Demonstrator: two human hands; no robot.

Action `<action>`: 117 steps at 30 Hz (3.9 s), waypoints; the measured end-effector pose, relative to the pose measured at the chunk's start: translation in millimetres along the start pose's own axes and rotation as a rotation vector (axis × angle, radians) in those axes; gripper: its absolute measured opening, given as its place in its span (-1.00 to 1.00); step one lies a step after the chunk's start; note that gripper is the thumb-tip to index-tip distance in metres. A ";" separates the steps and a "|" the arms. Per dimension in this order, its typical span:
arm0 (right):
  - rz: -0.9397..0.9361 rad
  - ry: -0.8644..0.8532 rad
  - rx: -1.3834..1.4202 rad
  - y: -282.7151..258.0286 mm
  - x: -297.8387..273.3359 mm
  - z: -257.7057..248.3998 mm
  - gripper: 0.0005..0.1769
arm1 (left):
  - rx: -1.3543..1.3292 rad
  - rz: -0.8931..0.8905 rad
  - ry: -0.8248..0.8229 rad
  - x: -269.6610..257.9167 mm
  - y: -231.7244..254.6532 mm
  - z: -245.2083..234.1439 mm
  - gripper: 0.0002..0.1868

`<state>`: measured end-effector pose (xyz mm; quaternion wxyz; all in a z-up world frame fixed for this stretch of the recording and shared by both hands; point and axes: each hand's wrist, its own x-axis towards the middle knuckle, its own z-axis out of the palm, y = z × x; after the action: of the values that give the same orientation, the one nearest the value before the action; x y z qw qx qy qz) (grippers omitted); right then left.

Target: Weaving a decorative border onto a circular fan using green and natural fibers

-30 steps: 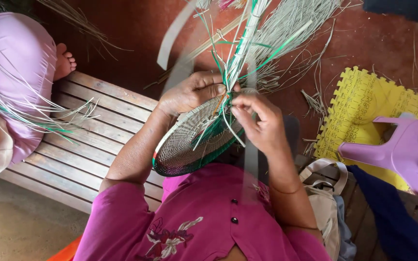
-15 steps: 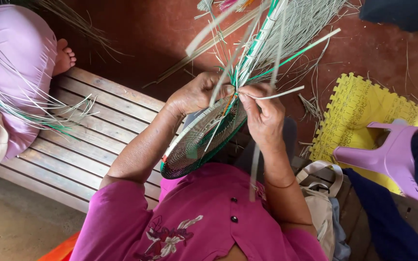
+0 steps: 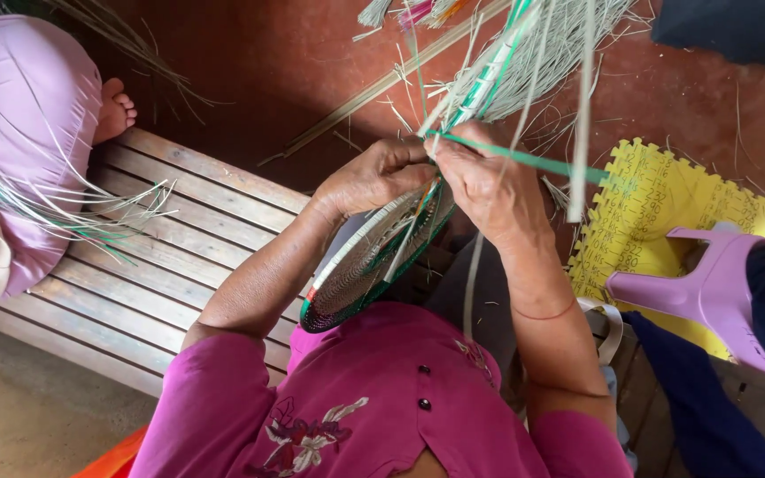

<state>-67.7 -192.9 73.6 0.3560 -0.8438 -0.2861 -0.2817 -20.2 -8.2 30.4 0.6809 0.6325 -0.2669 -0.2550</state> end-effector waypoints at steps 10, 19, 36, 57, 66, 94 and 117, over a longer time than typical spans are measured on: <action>0.191 0.006 0.031 -0.2 -6.2 -22.4 -0.82 | 0.191 0.000 0.036 2.8 -10.7 -16.6 -0.88; 0.310 0.032 -0.198 -22.8 11.3 0.9 -0.80 | 0.317 0.026 0.113 4.1 -6.8 -2.8 -0.85; 0.353 0.058 0.306 4.5 -11.8 7.2 -0.90 | 0.157 -0.086 0.097 3.2 -16.3 -25.2 -0.85; 0.017 0.059 -0.320 -24.4 -61.1 -9.7 -0.80 | -0.163 0.002 -0.154 8.0 22.8 -4.5 -0.88; -0.011 0.059 -0.258 -20.7 -43.5 -23.6 -0.90 | -0.062 0.007 -0.236 18.4 24.6 1.6 -0.88; 0.205 0.029 0.226 12.5 -30.8 -46.6 -0.88 | -0.031 -0.095 -0.212 22.8 21.9 13.0 -0.85; 0.023 -0.130 -0.225 -49.0 -69.6 15.3 -0.86 | -0.101 -0.032 -0.257 7.6 23.4 -12.7 -0.86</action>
<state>-144.1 -172.3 38.9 0.2430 -0.8982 -0.2655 -0.2524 -5.8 -2.5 53.3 0.6679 0.5639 -0.3284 -0.3578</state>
